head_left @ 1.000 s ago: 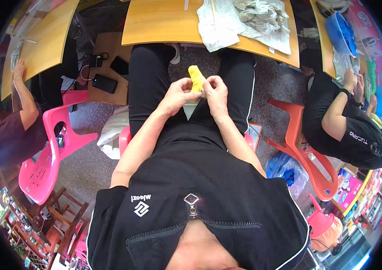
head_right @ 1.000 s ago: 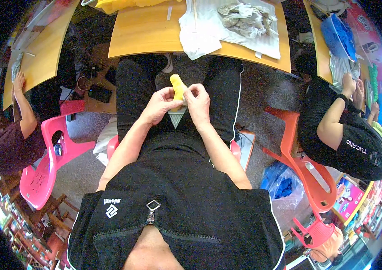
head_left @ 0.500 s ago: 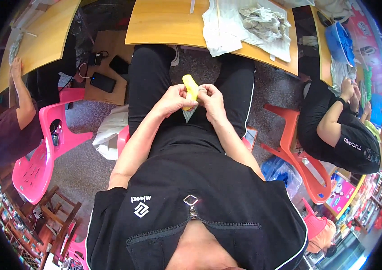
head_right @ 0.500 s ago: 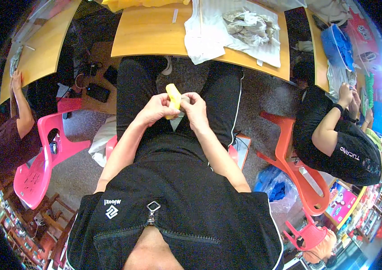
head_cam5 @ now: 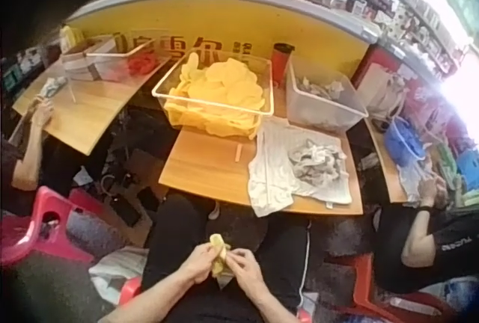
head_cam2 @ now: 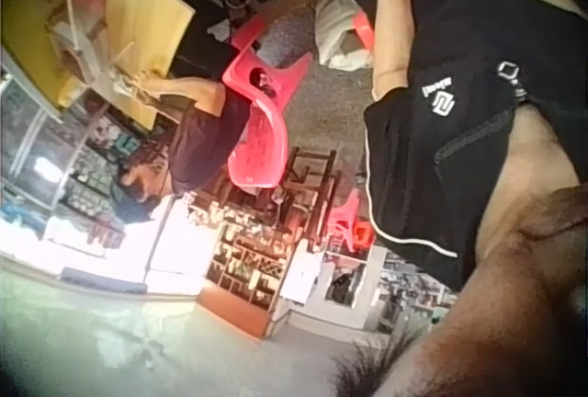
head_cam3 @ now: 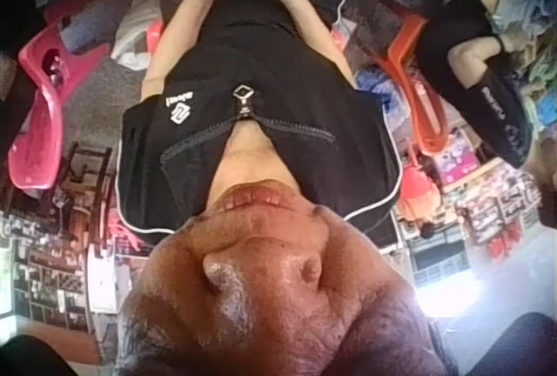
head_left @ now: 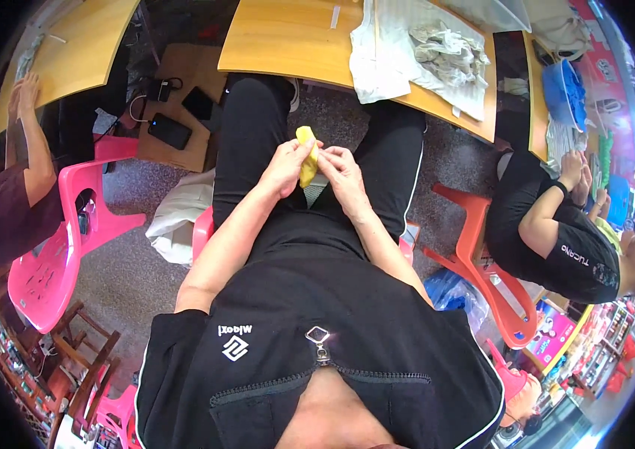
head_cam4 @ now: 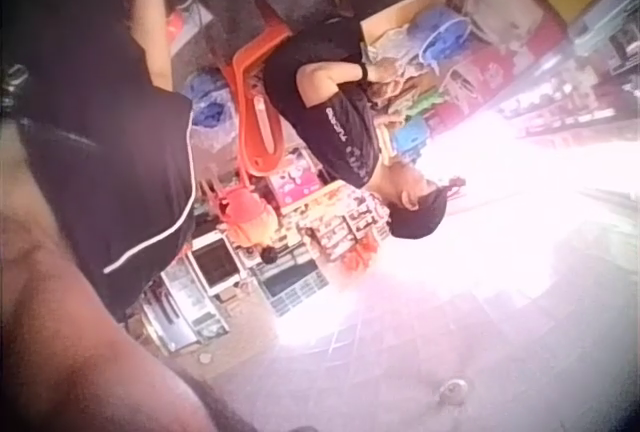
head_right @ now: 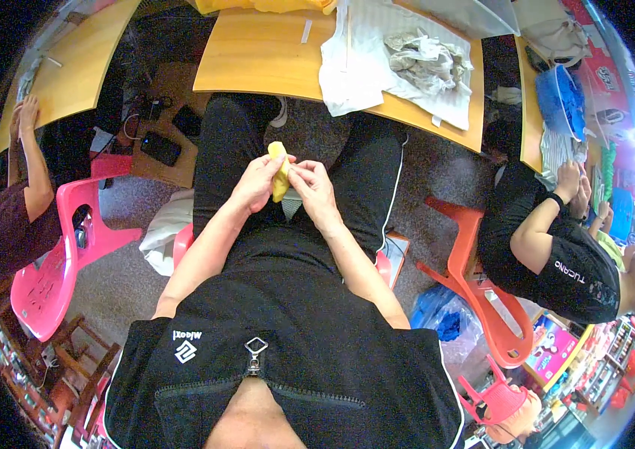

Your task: The recorder is assembling small yellow leather or fabric parts, using a stick applicator and a rag to apply adhesive or finish.

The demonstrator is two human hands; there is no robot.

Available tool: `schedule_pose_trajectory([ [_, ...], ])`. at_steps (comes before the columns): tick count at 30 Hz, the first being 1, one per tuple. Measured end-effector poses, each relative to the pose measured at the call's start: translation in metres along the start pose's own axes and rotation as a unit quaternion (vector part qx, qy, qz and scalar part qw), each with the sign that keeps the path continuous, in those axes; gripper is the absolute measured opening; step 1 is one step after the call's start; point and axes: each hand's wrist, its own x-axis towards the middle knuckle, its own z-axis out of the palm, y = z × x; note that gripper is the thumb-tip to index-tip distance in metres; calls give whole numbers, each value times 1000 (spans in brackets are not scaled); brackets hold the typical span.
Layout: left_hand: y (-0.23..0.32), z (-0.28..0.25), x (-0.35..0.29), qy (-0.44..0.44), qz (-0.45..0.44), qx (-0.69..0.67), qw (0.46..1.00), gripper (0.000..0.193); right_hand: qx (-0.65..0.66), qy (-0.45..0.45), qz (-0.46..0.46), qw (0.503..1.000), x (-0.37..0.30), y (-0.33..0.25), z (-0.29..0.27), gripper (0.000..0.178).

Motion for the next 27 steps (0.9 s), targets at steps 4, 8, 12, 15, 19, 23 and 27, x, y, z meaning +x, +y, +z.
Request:
schedule_pose_trajectory([
  [4, 0, -4, 4, -48, -28, -80, 995, 32, -23, 37, -20, 999, 2, 8, 6, 25],
  [8, 7, 4, -3, -48, -75, -42, 995, 29, 190, 91, 58, 976, 7, 6, 2, 25],
  [12, 11, 4, -10, -27, -56, -22, 998, 30, 198, 112, 74, 971, 13, -1, -1, 15],
  [15, 4, 2, -2, -33, -19, -57, 998, 28, 149, 117, 91, 978, 11, 1, -3, 14],
  [19, 0, -2, 1, -27, -10, -69, 997, 26, 89, 101, 125, 983, 6, 6, 0, 24],
  [23, 4, 1, -1, -53, -32, -65, 996, 25, -17, 78, -7, 997, 5, 19, -4, 25],
  [27, 0, -7, -2, -84, -59, -6, 995, 21, 77, 5, 92, 993, 10, 0, -5, 28],
])
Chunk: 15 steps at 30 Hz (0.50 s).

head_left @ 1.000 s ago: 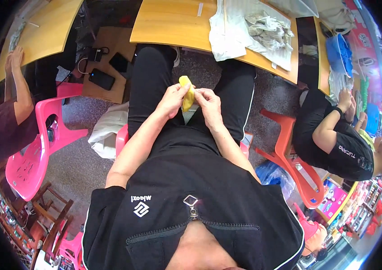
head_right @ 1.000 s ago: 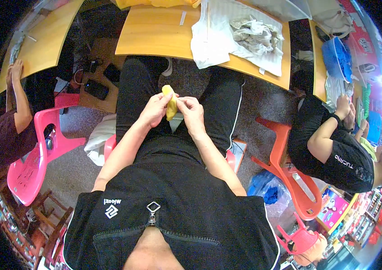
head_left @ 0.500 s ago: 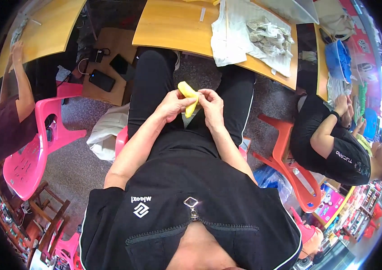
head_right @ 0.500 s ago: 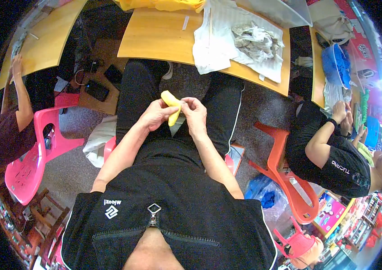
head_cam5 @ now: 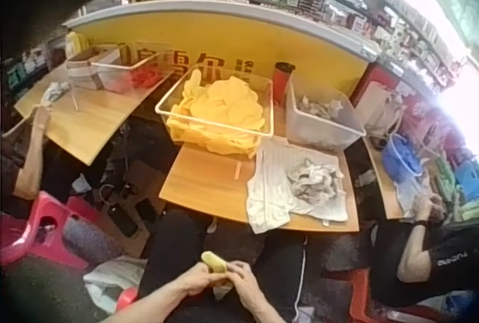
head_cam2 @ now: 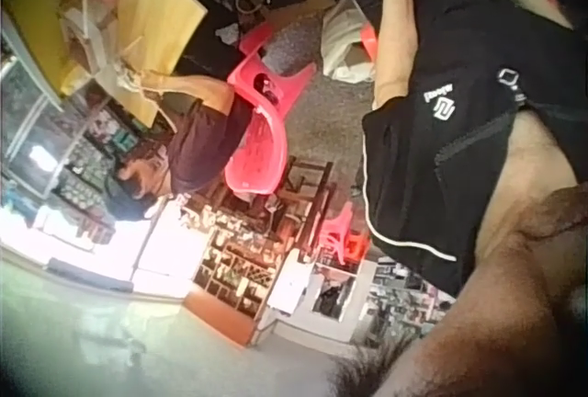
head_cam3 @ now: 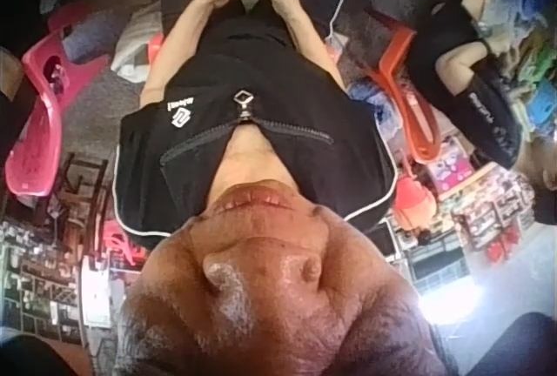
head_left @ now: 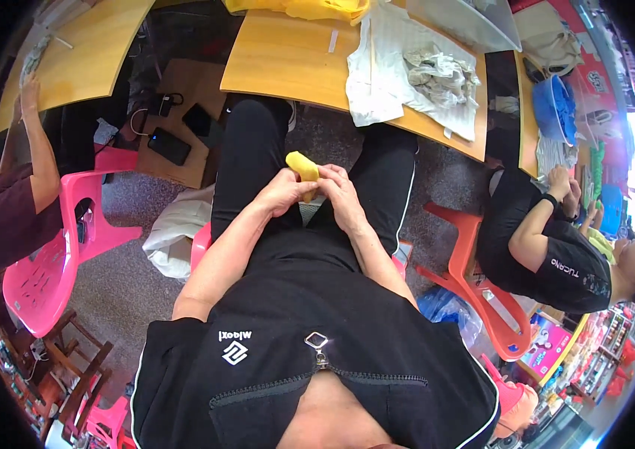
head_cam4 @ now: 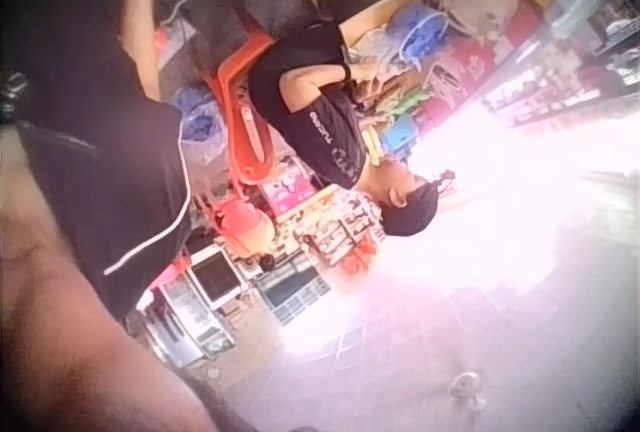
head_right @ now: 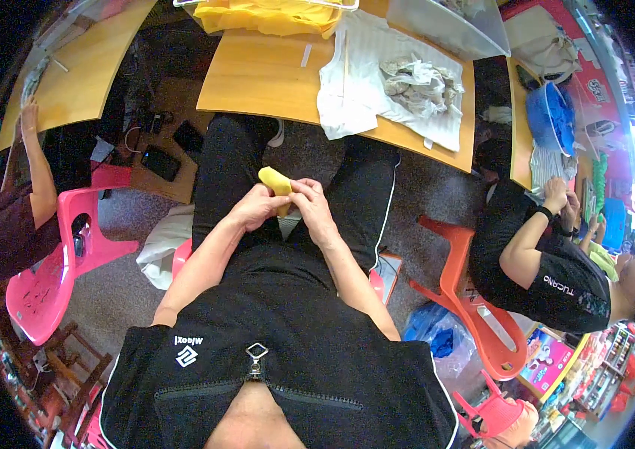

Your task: The recorder is assembling small yellow leather or fabric parts, using a stick applicator and a rag to apply adhesive or finish.

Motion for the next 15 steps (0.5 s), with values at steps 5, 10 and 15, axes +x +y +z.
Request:
schedule_pose_trajectory([
  [5, 1, 1, -1, -17, -5, 54, 998, 22, 27, -24, -72, 997, 0, 1, 6, 33],
  [10, 14, 9, -11, -86, 3, -75, 993, 65, -107, 39, -167, 979, 16, -41, 3, 21],
  [15, 21, 0, -16, -85, 6, -45, 995, 83, -194, 179, -394, 880, 27, -197, 19, 18],
])
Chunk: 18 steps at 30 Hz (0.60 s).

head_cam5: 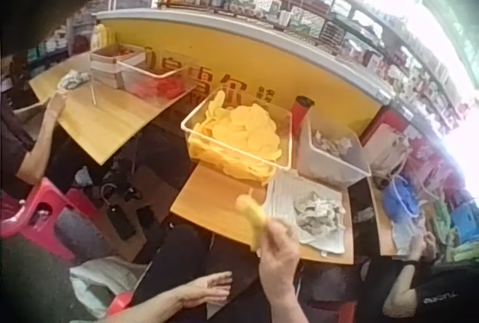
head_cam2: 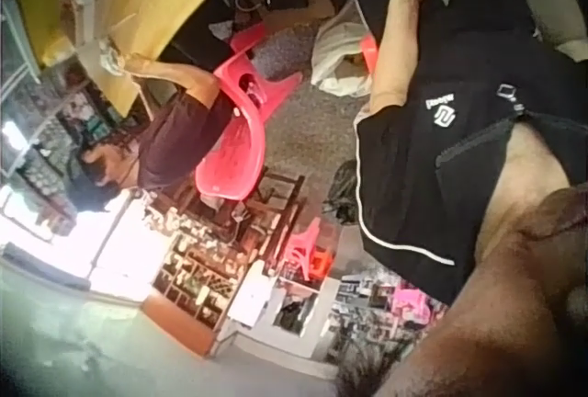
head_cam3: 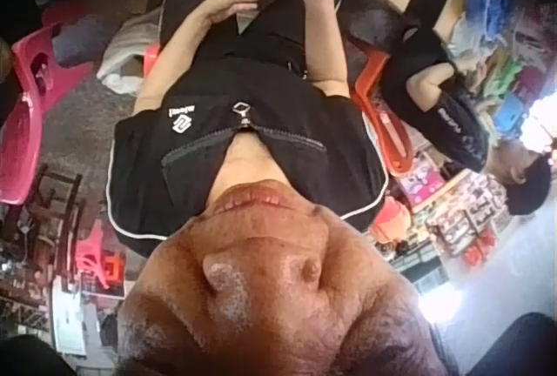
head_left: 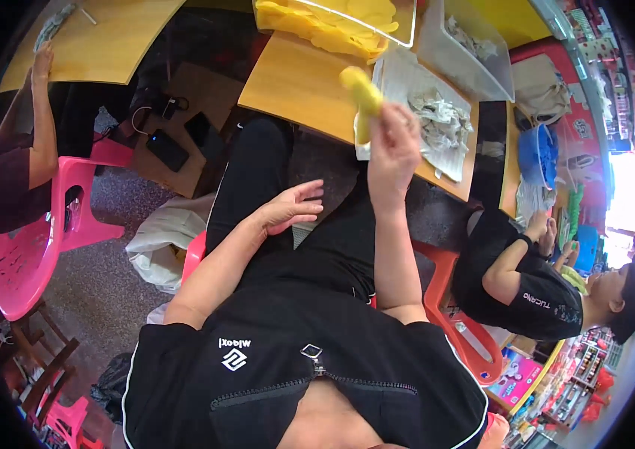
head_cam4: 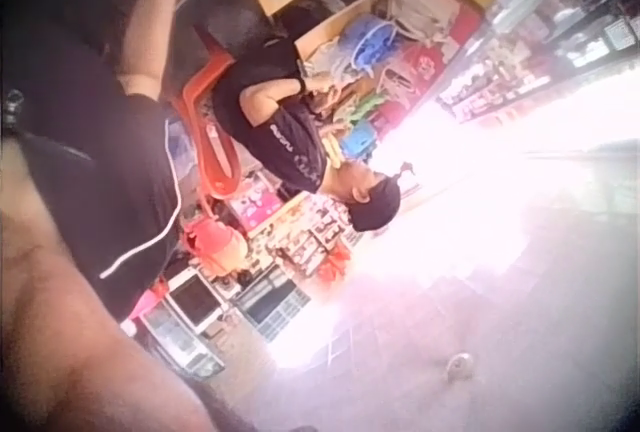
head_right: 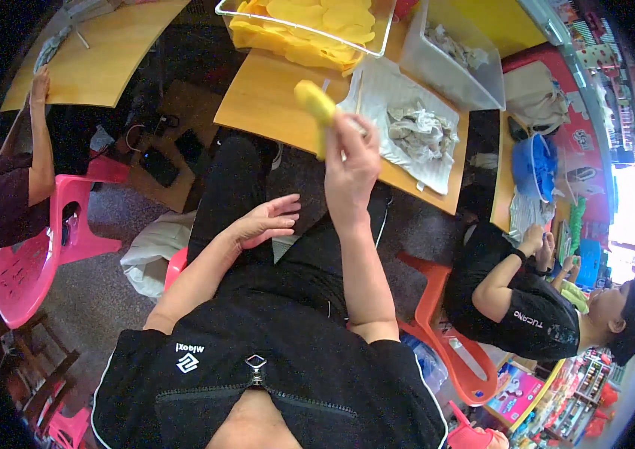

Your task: The recorder is assembling small yellow leather or fabric parts, using a stick applicator and a rag to apply adhesive or finish.

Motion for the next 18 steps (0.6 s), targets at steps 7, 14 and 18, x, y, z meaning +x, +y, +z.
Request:
schedule_pose_trajectory([
  [7, -18, -8, 10, 15, -38, 31, 999, 57, -167, -71, -110, 977, 36, 91, 29, 8],
  [14, -16, -9, 24, 37, -33, -10, 999, 53, -267, -167, -164, 935, 42, 110, 24, 12],
  [18, -18, -14, 20, 52, -31, -23, 998, 53, -121, 8, -42, 992, 63, 35, 30, 15],
])
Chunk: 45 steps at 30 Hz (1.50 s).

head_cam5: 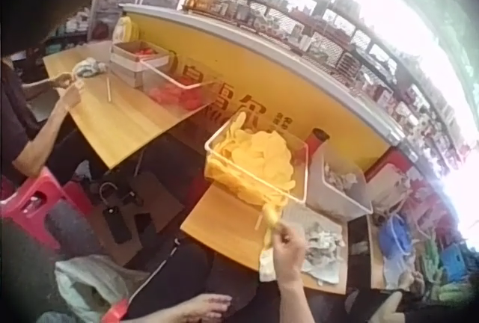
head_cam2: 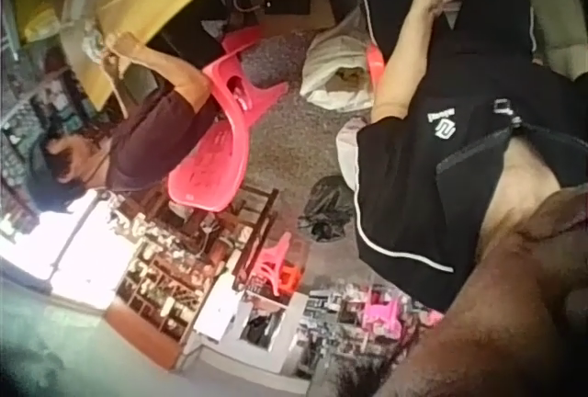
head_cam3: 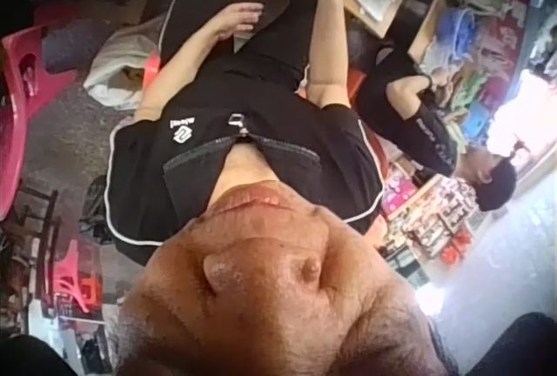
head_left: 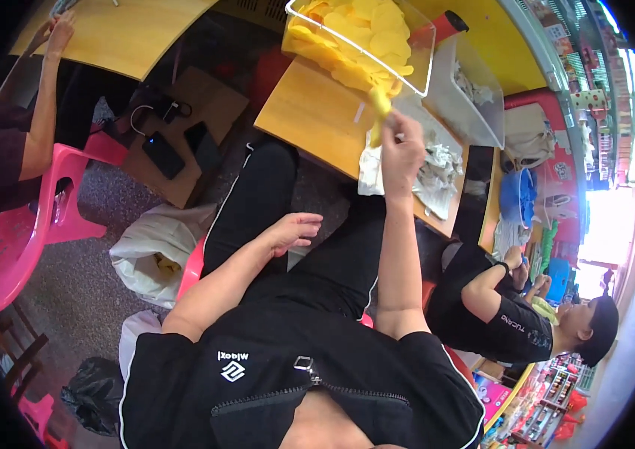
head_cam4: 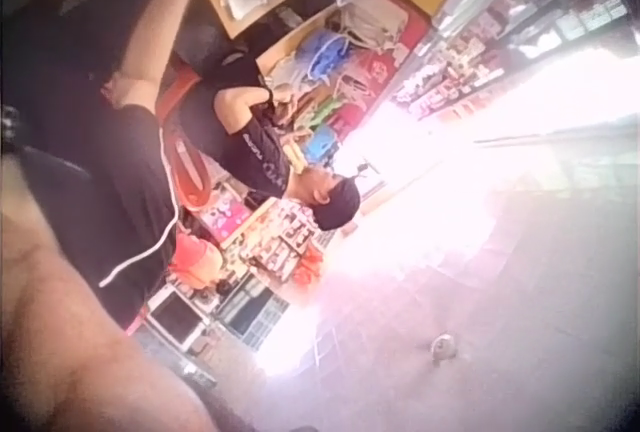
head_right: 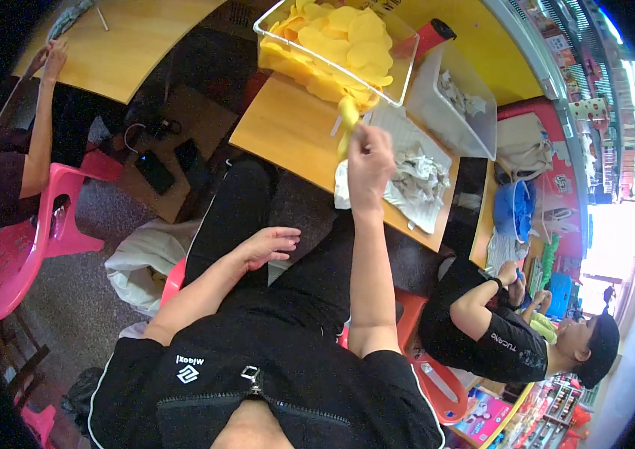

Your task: The recorder is assembling small yellow leather or fabric parts, using a stick applicator and a rag to apply adhesive or finish.

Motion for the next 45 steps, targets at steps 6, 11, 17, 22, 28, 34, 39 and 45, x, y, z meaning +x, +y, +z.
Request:
schedule_pose_trajectory([
  [6, 5, 4, 3, 10, -15, 8, 1000, 52, -37, -133, -25, 990, -24, 50, 16, 11],
  [11, 4, 6, -1, -1, 2, 14, 1000, 48, -3, -141, -12, 990, -29, 45, 10, 18],
  [17, 50, 20, -17, 41, 232, -125, 964, 37, 52, -184, 71, 979, -57, 31, -3, 22],
  [22, 86, 36, -28, -27, 274, -157, 949, 33, 255, -286, 201, 901, -72, -8, -21, 25],
  [28, 87, 40, -33, 12, 265, -129, 956, 31, 248, -234, 226, 912, -90, 0, -28, 23],
  [34, 79, 44, -35, 25, 222, -86, 971, 30, 81, -226, 82, 967, -96, -13, -33, 8],
  [39, 74, 45, -33, 33, 148, -70, 986, 26, 59, -168, -27, 984, -104, -6, -22, 11],
  [45, 71, 39, -30, 34, 187, -156, 969, 27, 96, -186, -24, 978, -114, -7, -15, 22],
])
